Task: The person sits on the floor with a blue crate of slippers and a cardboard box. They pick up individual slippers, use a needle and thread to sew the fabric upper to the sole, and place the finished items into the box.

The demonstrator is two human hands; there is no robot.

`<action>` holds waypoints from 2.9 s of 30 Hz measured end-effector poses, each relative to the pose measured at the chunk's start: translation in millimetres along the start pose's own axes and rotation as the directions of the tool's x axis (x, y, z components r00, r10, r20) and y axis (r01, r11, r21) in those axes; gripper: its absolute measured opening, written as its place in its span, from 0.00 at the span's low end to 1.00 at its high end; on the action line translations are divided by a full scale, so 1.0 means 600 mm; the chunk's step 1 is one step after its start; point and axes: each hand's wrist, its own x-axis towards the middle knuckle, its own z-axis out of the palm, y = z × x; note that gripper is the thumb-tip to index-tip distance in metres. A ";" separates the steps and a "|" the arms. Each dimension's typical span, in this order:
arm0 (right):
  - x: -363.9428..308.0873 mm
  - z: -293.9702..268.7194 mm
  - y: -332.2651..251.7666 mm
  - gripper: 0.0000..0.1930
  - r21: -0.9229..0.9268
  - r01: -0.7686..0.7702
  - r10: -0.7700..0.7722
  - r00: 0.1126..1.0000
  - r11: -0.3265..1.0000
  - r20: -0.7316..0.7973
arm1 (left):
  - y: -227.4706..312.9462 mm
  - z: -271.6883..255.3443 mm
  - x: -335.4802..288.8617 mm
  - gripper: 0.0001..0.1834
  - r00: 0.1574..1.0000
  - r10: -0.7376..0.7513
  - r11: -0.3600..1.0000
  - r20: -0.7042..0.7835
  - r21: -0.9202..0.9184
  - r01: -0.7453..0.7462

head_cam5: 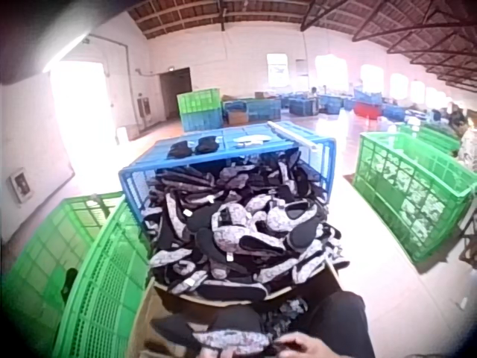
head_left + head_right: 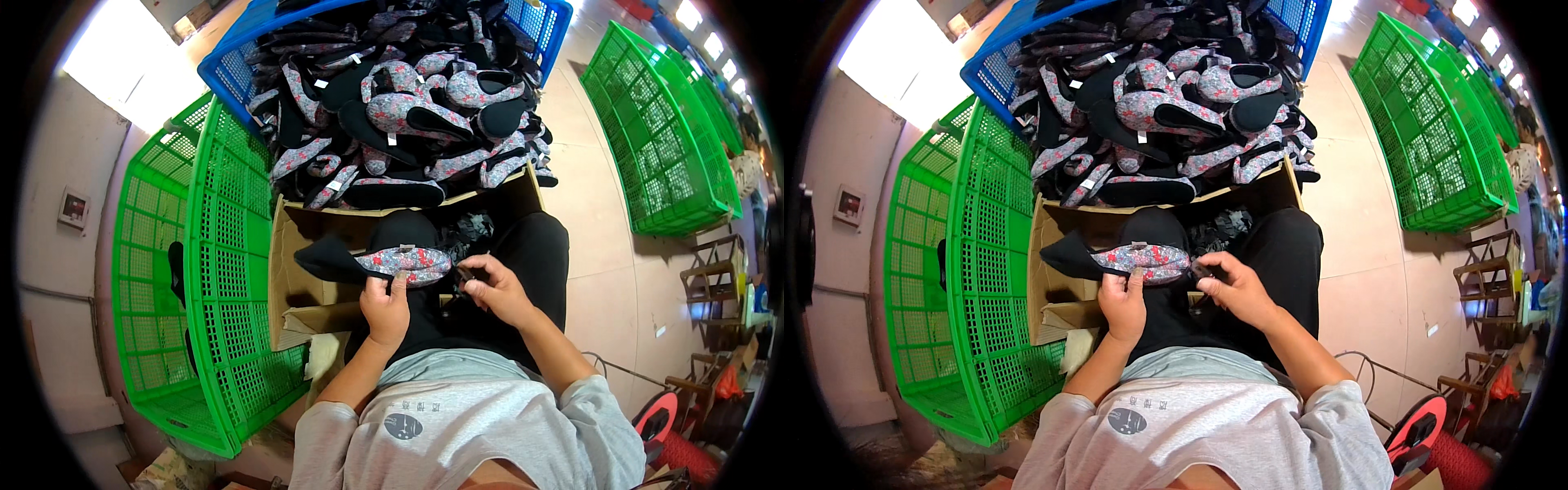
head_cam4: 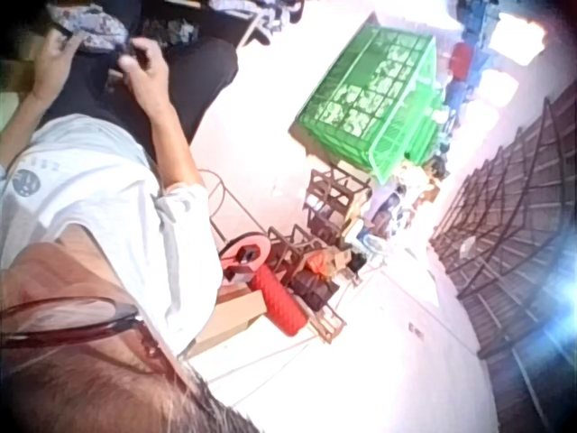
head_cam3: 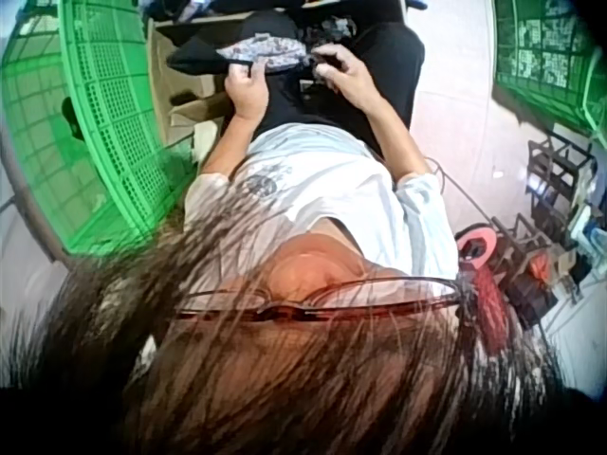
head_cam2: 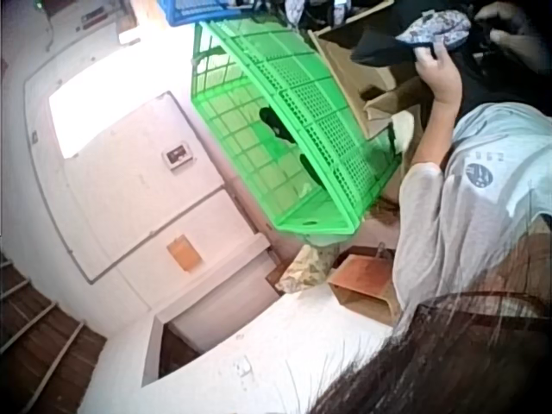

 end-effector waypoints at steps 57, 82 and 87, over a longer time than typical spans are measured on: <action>0.053 0.048 -0.010 0.11 -0.330 0.023 -0.101 0.969 0.944 -0.223 | -0.012 0.019 -0.028 0.09 0.893 0.446 0.763 0.064 0.495 -0.417; 0.064 0.038 0.027 0.09 0.309 -0.042 0.166 0.906 0.950 -0.389 | -0.013 0.000 -0.024 0.09 0.861 0.488 0.757 0.143 0.422 -0.499; 0.048 0.013 0.031 0.09 0.215 0.163 -0.073 0.925 0.963 -0.373 | 0.013 0.002 -0.012 0.09 0.920 0.378 0.867 0.107 0.307 -0.392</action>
